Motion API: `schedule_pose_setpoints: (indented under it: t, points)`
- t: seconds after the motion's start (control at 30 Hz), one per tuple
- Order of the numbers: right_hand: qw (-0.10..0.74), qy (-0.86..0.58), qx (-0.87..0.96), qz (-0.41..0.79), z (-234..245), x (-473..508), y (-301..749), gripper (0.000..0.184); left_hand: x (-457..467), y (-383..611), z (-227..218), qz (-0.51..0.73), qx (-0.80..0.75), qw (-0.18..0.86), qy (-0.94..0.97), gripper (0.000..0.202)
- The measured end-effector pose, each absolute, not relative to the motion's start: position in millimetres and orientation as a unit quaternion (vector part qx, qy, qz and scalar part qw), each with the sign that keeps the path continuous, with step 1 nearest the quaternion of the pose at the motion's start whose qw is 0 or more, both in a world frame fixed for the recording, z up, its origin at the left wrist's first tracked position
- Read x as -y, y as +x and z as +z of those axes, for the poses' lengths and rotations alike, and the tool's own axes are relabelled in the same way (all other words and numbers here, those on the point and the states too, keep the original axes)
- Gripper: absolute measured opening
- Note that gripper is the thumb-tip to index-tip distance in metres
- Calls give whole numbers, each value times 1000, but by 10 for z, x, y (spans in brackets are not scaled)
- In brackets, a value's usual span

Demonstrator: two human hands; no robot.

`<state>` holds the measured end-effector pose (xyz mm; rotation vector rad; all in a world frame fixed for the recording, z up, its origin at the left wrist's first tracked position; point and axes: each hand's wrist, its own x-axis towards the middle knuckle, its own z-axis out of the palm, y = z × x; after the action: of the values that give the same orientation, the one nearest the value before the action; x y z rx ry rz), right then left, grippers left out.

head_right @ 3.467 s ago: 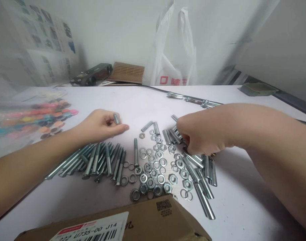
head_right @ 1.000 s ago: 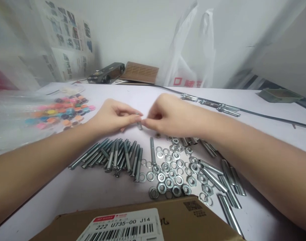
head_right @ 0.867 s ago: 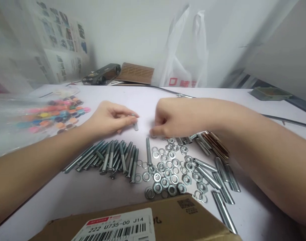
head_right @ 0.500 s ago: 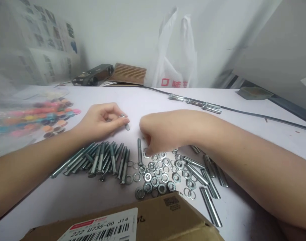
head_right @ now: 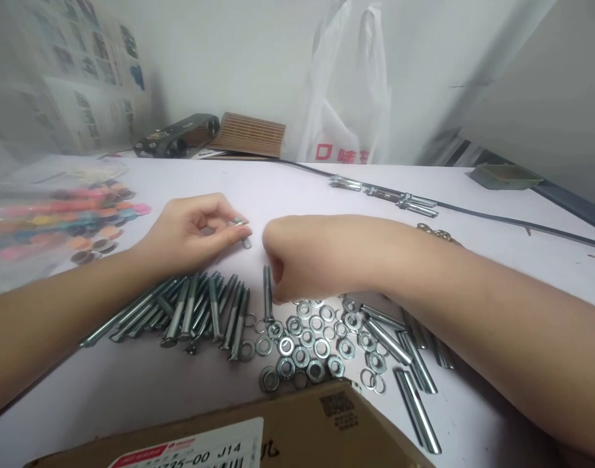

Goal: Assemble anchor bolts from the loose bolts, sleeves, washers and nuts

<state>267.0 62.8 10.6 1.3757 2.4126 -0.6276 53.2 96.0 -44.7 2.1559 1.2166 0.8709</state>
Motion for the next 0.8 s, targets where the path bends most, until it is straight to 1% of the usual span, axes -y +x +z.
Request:
schedule_pose_setpoints:
  t: [0.13, 0.3, 0.37, 0.43, 0.57, 0.67, 0.73, 0.77, 0.8]
  points:
    - [132, 466, -844, -232, 90, -627, 2664, 17, -965, 536, -432, 314, -459, 268, 786, 36]
    - [133, 454, -846, -246, 192, -636, 2660, 27, -971, 533, -429, 314, -470, 276, 778, 39]
    - [143, 442, -847, -257, 262, -605, 2670, 26, -971, 531, -422, 315, -474, 274, 776, 39]
    - [170, 437, -841, -271, 331, -541, 2683, 20, -972, 529, -415, 314, -472, 275, 776, 39]
    - [259, 393, -829, -302, 412, -358, 2680, 8, -986, 525, -412, 315, -462, 280, 780, 37]
    - [289, 326, -850, -296, 397, -265, 2656, 11, -997, 526, -416, 313, -465, 283, 779, 37]
    - [312, 310, -844, -305, 368, -247, 2665, 14, -996, 529, -414, 313, -465, 281, 779, 37]
    - [301, 324, -836, -326, 353, -249, 2681, 14, -993, 531, -412, 314, -465, 278, 780, 36]
    - [262, 356, -826, -350, 340, -256, 2703, 12, -989, 534, -410, 316, -465, 276, 780, 36]
